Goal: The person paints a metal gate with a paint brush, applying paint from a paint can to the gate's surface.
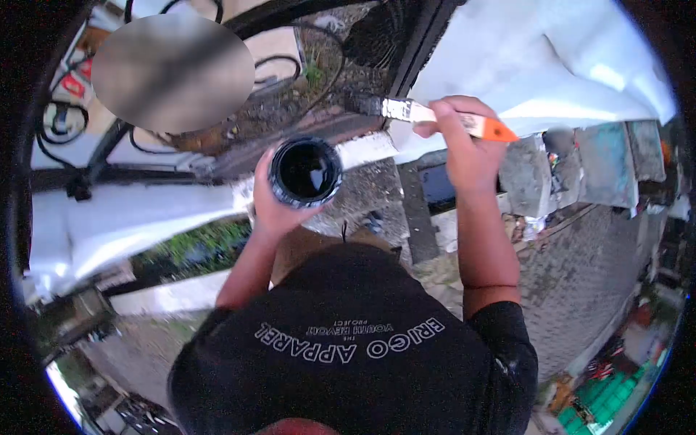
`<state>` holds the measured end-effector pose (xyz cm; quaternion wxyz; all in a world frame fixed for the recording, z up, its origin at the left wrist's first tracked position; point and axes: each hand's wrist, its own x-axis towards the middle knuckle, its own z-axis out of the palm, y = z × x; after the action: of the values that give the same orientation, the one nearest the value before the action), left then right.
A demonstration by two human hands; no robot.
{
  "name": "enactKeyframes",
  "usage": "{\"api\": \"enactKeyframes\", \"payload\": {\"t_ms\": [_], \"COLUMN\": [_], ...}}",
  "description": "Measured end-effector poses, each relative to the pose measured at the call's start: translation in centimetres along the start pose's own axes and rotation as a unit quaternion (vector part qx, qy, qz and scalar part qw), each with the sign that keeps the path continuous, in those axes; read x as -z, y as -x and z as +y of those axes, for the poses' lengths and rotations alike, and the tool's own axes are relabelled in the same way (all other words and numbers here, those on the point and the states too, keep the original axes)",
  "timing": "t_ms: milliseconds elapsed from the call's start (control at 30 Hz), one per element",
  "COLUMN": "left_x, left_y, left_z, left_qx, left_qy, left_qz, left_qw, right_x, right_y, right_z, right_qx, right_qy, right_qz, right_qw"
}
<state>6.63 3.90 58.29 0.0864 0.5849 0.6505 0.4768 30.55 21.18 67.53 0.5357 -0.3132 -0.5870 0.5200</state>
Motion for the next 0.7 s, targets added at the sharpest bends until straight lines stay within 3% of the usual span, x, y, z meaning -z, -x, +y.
{"api": "enactKeyframes", "payload": {"t_ms": [33,133,367,500,567,600,667,700], "left_x": [-0.9,-1.5,-3.0,-2.6,-2.4,-2.4,-2.2,-2.1], "left_y": [-0.4,-1.3,-1.6,-1.4,-1.3,-1.2,-1.1,-1.1], "left_z": [-0.3,1.0,1.6,1.8,1.7,1.5,1.4,1.4], "left_qx": [-0.047,-0.127,-0.164,-0.164,-0.150,-0.141,-0.132,-0.128], "left_qy": [0.043,-0.004,-0.001,-0.011,-0.026,-0.026,-0.027,-0.032], "left_qz": [0.018,0.023,0.051,0.052,0.051,0.059,0.069,0.070], "left_qw": [0.998,0.992,0.985,0.985,0.987,0.988,0.988,0.989], "right_x": [-0.1,-1.4,-4.5,-4.9,-4.0,-3.7,-2.9,-2.3], "right_y": [0.4,1.5,2.6,2.9,2.9,2.9,2.8,3.0], "right_z": [-1.9,-5.5,-4.6,-3.3,-3.6,-3.5,-3.0,-2.2], "right_qx": [-0.008,-0.002,0.037,0.023,-0.079,-0.079,-0.168,-0.147], "right_qy": [0.022,0.113,0.322,0.344,0.248,0.248,0.180,0.163], "right_qz": [-0.053,-0.153,-0.288,-0.290,-0.228,-0.233,-0.164,-0.158], "right_qw": [0.998,0.982,0.901,0.893,0.938,0.937,0.955,0.963]}}
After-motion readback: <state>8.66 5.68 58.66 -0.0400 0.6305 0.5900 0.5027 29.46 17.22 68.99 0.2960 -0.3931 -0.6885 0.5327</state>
